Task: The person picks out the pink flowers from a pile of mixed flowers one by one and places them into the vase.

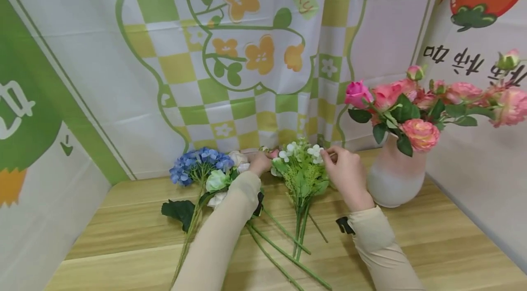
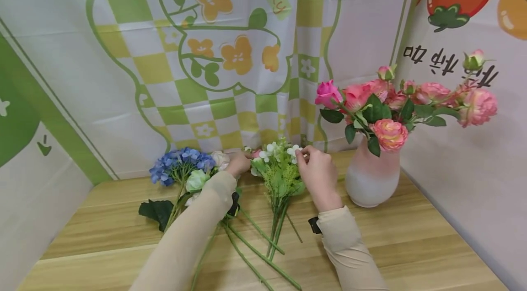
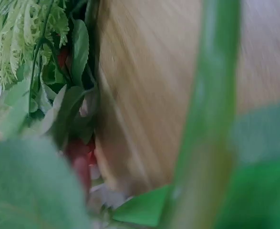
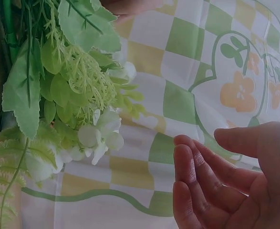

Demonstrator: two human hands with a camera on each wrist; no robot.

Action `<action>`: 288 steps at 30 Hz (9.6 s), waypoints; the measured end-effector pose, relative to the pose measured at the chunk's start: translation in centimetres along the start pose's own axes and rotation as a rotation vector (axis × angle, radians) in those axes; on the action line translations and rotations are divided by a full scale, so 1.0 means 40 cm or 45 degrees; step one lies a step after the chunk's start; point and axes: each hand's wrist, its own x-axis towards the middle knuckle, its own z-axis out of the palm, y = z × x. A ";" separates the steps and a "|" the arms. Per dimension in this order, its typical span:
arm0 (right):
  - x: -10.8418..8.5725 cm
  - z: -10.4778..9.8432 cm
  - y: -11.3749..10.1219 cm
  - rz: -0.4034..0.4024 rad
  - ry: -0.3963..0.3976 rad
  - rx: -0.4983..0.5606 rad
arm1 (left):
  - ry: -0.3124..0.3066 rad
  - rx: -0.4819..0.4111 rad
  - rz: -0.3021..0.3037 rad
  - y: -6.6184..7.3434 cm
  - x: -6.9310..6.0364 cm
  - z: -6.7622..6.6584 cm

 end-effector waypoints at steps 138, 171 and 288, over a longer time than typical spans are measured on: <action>0.015 -0.025 0.027 0.080 -0.048 0.123 | 0.621 -0.242 0.180 0.517 -0.535 -0.599; 0.015 -0.040 0.021 0.085 -0.013 0.158 | 0.873 -0.858 0.247 0.504 -0.636 -0.717; -0.018 0.002 -0.214 -0.339 0.144 0.437 | 0.930 -1.502 0.189 0.668 -0.730 -0.488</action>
